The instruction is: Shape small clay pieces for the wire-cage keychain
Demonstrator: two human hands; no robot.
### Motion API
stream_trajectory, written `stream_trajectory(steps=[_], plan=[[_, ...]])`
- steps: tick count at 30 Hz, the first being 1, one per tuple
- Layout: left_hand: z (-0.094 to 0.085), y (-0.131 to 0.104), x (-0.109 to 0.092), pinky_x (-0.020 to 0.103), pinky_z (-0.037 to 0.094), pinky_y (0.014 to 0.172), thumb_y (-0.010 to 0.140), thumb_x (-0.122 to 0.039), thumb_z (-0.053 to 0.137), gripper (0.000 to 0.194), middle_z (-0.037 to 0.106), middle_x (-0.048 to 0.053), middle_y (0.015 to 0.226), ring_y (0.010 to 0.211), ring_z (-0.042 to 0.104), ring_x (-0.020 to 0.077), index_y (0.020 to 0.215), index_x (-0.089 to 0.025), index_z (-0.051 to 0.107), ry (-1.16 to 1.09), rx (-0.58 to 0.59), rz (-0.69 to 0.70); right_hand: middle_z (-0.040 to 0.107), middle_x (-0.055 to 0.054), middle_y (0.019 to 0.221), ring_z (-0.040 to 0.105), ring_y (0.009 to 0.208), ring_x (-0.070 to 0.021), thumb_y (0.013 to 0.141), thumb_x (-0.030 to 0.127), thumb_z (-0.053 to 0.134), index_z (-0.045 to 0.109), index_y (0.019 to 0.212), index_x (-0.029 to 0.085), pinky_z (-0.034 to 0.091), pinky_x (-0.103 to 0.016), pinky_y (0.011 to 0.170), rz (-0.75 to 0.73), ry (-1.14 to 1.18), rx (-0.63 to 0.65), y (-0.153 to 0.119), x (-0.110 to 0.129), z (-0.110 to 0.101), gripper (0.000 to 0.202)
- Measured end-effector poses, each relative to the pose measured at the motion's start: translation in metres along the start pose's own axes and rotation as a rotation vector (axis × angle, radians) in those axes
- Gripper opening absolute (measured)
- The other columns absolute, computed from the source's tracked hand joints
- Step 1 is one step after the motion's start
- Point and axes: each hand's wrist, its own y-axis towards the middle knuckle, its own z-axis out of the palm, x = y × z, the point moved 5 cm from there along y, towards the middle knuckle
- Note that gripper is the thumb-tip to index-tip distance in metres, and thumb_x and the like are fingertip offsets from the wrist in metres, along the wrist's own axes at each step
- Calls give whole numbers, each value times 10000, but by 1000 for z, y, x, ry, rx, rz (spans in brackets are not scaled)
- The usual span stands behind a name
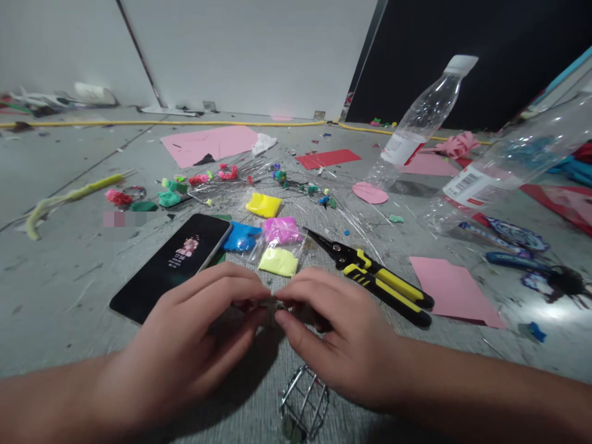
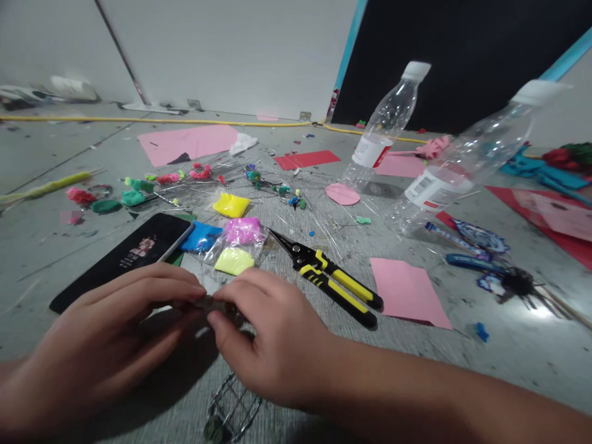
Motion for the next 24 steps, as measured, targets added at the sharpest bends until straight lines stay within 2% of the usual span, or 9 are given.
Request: stream_trajectory(steps=[4, 10, 14, 18, 20, 22, 24], plan=[[3, -7, 1, 202, 613, 826, 924, -49, 612, 295, 753, 9, 1043, 902, 750, 138, 1123, -258, 675, -5, 56, 22, 753, -96, 931, 684, 830, -179, 1003, 144, 634, 714, 1049, 117, 577, -304, 741, -41, -30, 20, -1, 1, 1, 96], [5, -8, 3, 168, 608, 924, 957, -72, 635, 294, 779, 20, 1130, 1004, 762, 120, 1198, -228, 699, -9, 50, 65, 741, -76, 912, 648, 795, -173, 1049, 146, 571, 683, 1011, 162, 549, -308, 721, -50, -32, 63, -1, 0, 2, 120], [4, -4, 0, 115, 611, 880, 991, -84, 649, 182, 825, 13, 1063, 921, 793, 88, 1094, -204, 740, -3, 93, 89, 703, -58, 853, 607, 767, -169, 1049, 152, 547, 642, 931, 181, 515, -304, 693, -65, -21, 117, -1, 1, 3, 154], [3, -2, -9, 85, 615, 818, 992, -72, 618, 205, 836, -9, 990, 847, 801, 72, 1096, -217, 720, -35, 137, 114, 618, -1, 787, 534, 684, -130, 976, 136, 561, 574, 871, 201, 441, -260, 608, -2, 86, 160, -2, 0, 2, 124], [2, -5, -12, 85, 615, 827, 972, -70, 625, 205, 830, -22, 985, 860, 802, 73, 1084, -230, 688, -46, 139, 108, 548, 31, 730, 495, 631, -111, 964, 142, 529, 523, 830, 213, 403, -248, 575, 99, 168, 96, -2, -4, -2, 152], [1, -7, -14, 79, 606, 831, 962, -63, 620, 219, 814, -33, 992, 860, 791, 63, 1082, -243, 661, -56, 116, 97, 472, 52, 670, 456, 584, -104, 1015, 168, 459, 458, 773, 227, 373, -255, 553, 192, 218, -5, -2, -11, -7, 249], [1, -8, -12, 91, 604, 825, 963, -64, 622, 218, 798, -34, 984, 855, 777, 65, 1083, -243, 654, -31, 91, 70, 429, 58, 642, 429, 560, -103, 1069, 205, 416, 422, 732, 233, 354, -265, 541, 222, 203, -41, -1, -14, -8, 338]])
